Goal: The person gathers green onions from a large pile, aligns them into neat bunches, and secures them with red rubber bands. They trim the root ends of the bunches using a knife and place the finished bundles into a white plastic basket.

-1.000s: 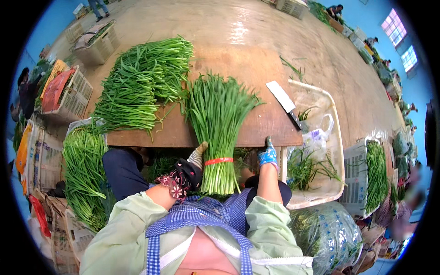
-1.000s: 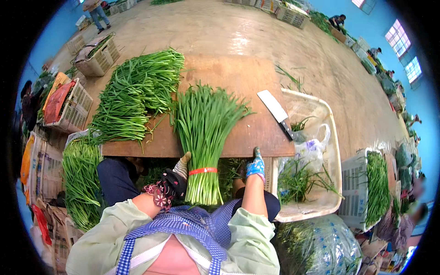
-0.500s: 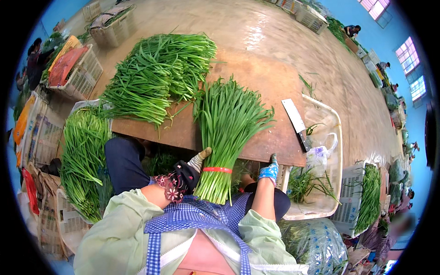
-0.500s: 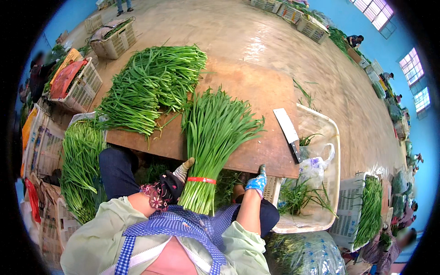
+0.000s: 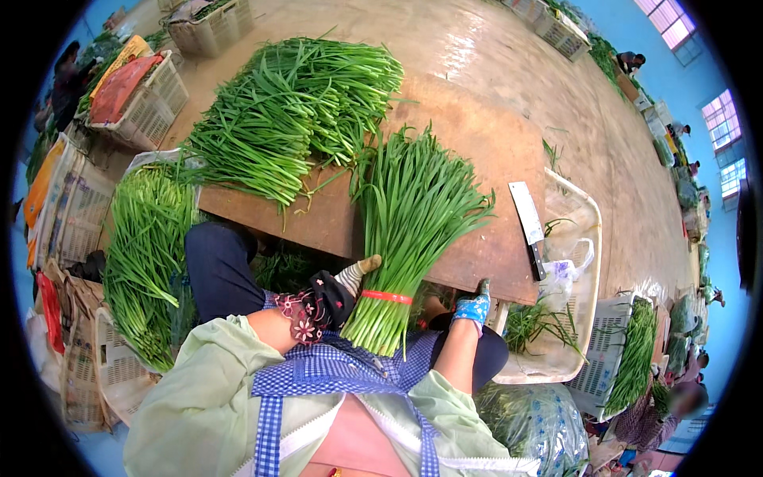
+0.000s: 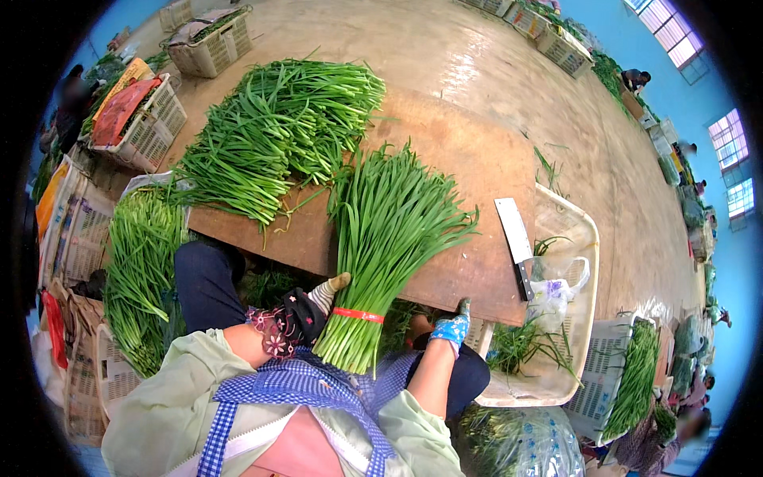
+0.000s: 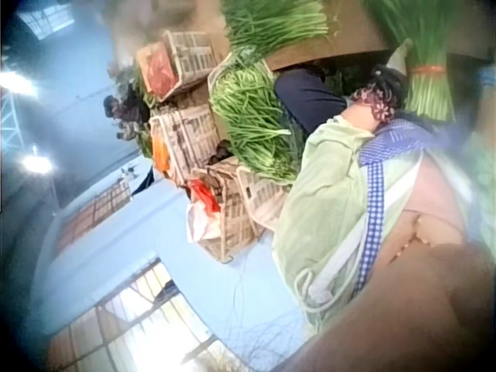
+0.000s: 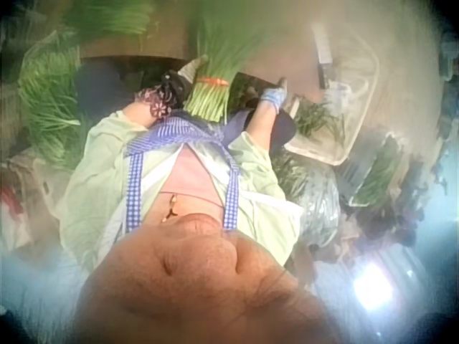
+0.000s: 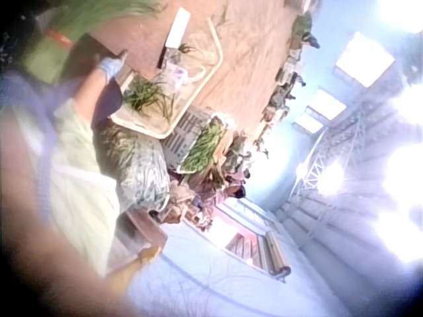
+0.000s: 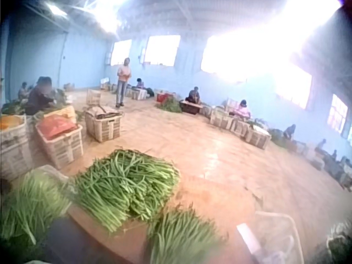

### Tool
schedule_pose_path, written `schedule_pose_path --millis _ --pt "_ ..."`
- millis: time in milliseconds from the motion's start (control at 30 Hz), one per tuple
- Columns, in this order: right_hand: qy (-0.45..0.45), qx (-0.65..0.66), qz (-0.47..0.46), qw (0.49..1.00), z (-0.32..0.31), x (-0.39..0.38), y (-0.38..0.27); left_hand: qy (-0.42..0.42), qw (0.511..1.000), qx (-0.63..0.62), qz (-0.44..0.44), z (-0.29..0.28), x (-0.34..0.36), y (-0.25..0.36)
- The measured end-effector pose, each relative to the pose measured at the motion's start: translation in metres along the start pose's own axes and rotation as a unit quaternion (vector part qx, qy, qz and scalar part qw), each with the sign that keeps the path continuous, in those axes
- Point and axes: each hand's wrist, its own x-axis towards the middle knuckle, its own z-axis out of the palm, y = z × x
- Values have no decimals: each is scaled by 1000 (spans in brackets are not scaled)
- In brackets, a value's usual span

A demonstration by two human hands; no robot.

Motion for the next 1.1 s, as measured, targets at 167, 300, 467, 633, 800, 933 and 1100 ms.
schedule_pose_path --millis 167,300,467,633,800,933,1100 --pt "-41 -106 -42 993 -37 9 -3 -8 998 -40 -44 -6 0 -1" --pt "-104 -245 -36 963 -35 -75 5 -22 996 -58 -57 9 -5 -2" --pt "-286 -284 73 912 -12 -101 48 11 998 36 -45 4 2 -9" --pt "-252 -207 174 929 8 -136 51 18 973 226 32 -16 7 -19" --pt "-232 -221 -2 947 5 -146 73 48 986 155 33 6 1 -18" --pt "-250 -218 -130 935 25 -170 49 -91 944 236 211 67 4 -15" --pt "-362 -257 -295 846 102 -202 -9 -141 814 436 358 140 11 29"
